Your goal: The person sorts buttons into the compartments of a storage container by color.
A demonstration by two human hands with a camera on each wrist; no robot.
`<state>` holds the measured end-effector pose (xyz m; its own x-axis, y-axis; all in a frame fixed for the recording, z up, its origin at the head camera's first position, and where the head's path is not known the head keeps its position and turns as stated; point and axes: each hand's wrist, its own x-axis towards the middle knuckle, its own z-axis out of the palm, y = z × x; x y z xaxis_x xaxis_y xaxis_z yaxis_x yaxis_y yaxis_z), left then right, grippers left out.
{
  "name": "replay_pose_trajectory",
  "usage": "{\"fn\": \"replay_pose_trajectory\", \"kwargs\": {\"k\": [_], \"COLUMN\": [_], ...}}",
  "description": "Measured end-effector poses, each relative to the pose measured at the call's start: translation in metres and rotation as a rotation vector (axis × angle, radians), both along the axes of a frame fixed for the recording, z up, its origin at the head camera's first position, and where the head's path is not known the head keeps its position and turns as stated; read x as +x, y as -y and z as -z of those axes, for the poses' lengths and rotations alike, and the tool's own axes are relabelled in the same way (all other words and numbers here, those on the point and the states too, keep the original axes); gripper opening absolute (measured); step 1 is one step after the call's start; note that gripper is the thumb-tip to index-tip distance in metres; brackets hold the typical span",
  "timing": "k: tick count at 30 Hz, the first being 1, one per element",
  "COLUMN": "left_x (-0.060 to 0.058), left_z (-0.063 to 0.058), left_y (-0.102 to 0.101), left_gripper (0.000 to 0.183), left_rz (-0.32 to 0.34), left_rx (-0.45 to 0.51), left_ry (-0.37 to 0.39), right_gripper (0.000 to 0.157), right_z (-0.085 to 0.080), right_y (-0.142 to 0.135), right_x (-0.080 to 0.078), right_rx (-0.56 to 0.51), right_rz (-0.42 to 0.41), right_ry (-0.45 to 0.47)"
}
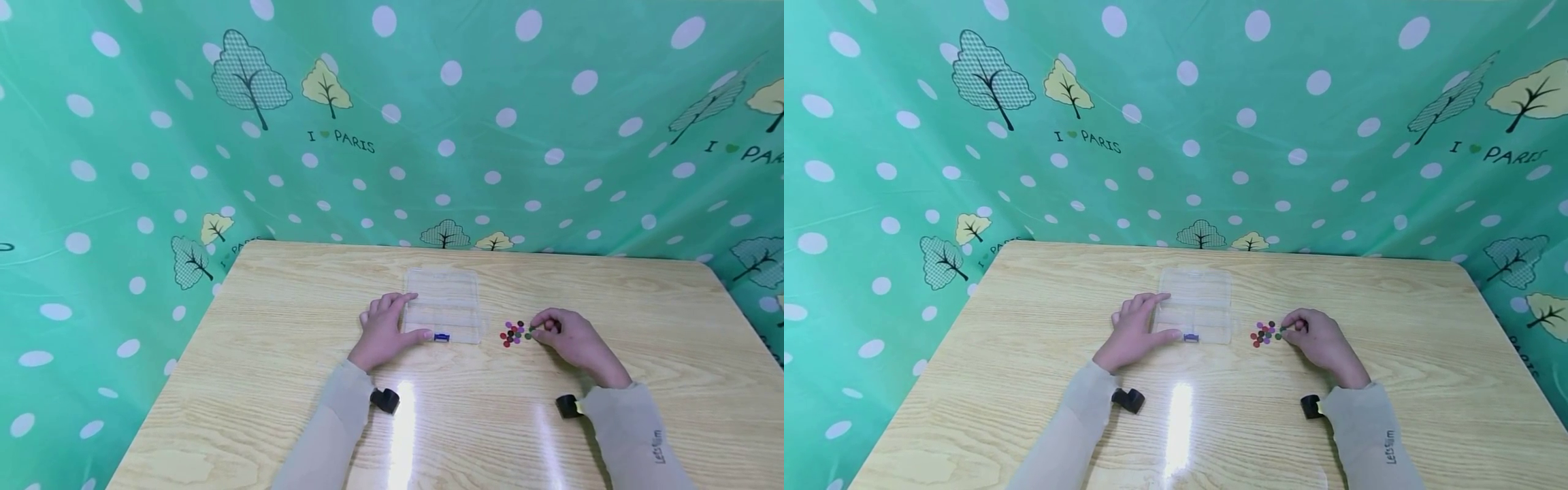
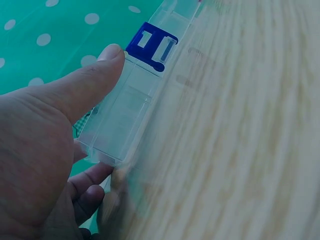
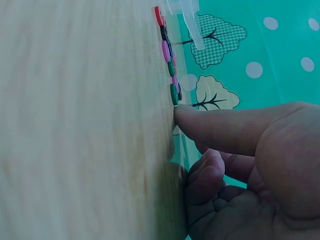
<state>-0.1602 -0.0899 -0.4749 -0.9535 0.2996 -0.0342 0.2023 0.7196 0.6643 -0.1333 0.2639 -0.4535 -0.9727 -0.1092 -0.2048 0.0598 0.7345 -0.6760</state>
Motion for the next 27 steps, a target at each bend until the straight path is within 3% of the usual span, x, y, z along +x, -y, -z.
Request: {"fn": "replay_pose_trajectory", "kwargs": {"k": [27], "left_x": [-0.0017], "left_z": [0.0029], "left_y": [0.0001], "left_gripper": [0.09], "left_rz": [-0.014], "left_rx": [-0.01], "left_ry": [-0.003], "right_gripper": [0.015], "right_z": [-0.0034], "right_y": [-0.0008], "right_x": [0.0009], "right_rx": [-0.017], "right_rz": [-0.032], "right_ry": [-0.014]}}
